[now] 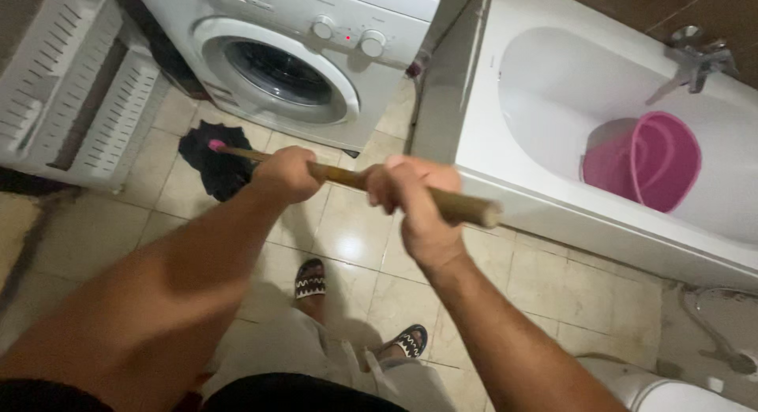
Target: The person cleans the bathroom floor by scrubbing the tiles with a cloth attached to the end of a wooden pole.
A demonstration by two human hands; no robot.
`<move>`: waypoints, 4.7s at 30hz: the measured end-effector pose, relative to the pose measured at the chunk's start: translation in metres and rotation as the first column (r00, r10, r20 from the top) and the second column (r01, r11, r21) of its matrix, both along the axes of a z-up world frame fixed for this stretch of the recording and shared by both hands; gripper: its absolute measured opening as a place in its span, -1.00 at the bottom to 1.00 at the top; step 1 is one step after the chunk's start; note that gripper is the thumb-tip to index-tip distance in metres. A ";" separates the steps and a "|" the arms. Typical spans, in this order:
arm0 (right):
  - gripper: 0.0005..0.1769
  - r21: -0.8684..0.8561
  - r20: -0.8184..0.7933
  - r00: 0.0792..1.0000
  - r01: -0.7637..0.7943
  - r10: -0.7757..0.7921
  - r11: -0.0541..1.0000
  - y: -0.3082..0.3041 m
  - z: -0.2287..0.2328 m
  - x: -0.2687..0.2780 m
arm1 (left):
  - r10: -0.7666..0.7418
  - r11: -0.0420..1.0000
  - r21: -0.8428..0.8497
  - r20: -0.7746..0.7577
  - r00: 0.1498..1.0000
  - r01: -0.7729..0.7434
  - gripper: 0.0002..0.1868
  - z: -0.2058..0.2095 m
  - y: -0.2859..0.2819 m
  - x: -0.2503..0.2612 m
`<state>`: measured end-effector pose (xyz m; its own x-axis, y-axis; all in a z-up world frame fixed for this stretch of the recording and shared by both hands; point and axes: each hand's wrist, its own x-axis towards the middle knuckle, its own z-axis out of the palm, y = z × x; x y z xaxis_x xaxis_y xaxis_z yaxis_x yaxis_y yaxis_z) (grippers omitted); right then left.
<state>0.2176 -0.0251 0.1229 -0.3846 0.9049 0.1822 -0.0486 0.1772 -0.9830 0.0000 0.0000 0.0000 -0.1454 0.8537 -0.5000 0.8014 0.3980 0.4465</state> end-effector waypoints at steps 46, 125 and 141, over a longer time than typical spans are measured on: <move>-0.51 0.150 -0.094 0.799 0.601 -0.594 0.785 -0.141 0.099 0.412 | -0.532 0.840 -0.004 0.192 0.825 0.543 -0.73 0.065 -0.070 0.511; -0.53 0.064 -0.125 0.956 0.273 -0.264 0.960 -0.083 0.093 0.430 | -0.212 0.973 -0.047 0.191 0.958 0.225 -0.72 0.085 -0.078 0.483; -0.55 -0.289 -0.164 0.986 -0.046 -0.002 0.956 -0.088 0.008 0.161 | 0.223 0.939 -0.265 -0.021 0.975 -0.220 -0.64 0.029 -0.153 0.185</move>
<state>0.3787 -0.1135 0.1304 -0.3926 0.9193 -0.0267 -0.2108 -0.1182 -0.9704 0.1850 -0.1532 0.0292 -0.3098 0.6378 -0.7051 0.6757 0.6694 0.3086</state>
